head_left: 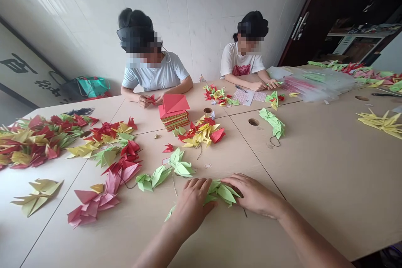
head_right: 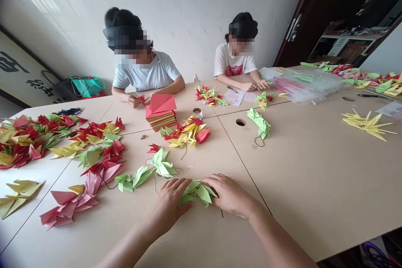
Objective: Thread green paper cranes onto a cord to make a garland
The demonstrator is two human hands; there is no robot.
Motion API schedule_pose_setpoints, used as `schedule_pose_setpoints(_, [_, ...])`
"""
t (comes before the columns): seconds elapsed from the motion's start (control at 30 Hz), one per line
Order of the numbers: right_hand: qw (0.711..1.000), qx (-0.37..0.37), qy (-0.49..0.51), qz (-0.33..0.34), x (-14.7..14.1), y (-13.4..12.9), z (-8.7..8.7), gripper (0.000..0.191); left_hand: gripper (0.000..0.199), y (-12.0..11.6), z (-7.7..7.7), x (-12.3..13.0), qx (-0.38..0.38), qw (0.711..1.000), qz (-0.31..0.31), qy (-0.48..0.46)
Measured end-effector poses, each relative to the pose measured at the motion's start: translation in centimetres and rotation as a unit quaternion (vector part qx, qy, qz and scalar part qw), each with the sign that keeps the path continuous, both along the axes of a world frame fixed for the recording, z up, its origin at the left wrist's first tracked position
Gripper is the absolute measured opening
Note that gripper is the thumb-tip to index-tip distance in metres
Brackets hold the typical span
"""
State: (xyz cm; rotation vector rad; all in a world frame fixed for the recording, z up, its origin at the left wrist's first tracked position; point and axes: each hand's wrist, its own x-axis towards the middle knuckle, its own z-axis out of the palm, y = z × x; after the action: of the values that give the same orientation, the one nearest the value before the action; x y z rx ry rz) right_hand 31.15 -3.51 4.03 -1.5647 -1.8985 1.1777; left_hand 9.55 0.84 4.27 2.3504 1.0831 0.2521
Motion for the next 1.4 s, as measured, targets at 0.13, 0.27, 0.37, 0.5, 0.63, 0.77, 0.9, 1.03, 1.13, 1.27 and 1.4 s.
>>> schedule_pose_setpoints(0.13, [0.999,0.012,0.039,-0.034,-0.4,0.1,-0.1,0.033,0.036,0.5,-0.7,0.4,-0.026,1.0,0.014,-0.01])
schedule_pose_setpoints(0.27, [0.993,0.004,0.093,-0.072,-0.3,0.3,0.1,0.025,0.037,1.0,-1.3,0.1,-0.07,0.996,0.042,-0.048])
schedule_pose_setpoints(0.37, [0.985,-0.023,0.145,-0.086,-0.3,0.6,0.3,0.024,0.034,1.2,-1.0,-0.1,-0.122,0.987,0.063,-0.084])
schedule_pose_setpoints(0.5, [0.969,-0.068,0.222,-0.085,-0.4,0.8,0.9,0.029,0.025,1.6,0.7,-0.5,-0.217,0.964,0.047,-0.148])
schedule_pose_setpoints(0.63, [0.955,-0.09,0.273,-0.078,-0.5,1.1,2.5,0.036,0.018,1.8,2.4,-0.8,-0.302,0.928,0.019,-0.219])
schedule_pose_setpoints(0.77, [0.952,-0.09,0.285,-0.062,-0.8,1.8,5.0,0.04,0.021,2.1,3.6,-1.2,-0.337,0.904,0.0,-0.263])
schedule_pose_setpoints(0.9, [0.96,-0.08,0.264,-0.047,-1.4,2.3,7.9,0.033,0.036,2.4,5.2,-1.5,-0.304,0.905,-0.01,-0.296])
schedule_pose_setpoints(1.03, [0.981,-0.023,0.189,-0.044,-2.6,2.6,10.4,0.022,0.036,2.3,7.7,-1.7,-0.18,0.941,0.034,-0.285])
schedule_pose_setpoints(1.13, [0.99,0.031,0.126,-0.049,-3.7,2.8,11.4,0.016,0.035,1.9,8.9,-2.1,-0.153,0.948,0.077,-0.269])
schedule_pose_setpoints(1.27, [0.987,0.076,0.132,-0.046,-5.1,3.4,11.3,0.01,0.037,1.7,8.9,-2.9,-0.212,0.925,0.07,-0.307])
schedule_pose_setpoints(1.4, [0.986,0.056,0.149,-0.048,-5.8,3.7,10.5,0.014,0.025,1.8,8.2,-3.1,-0.244,0.902,0.097,-0.344])
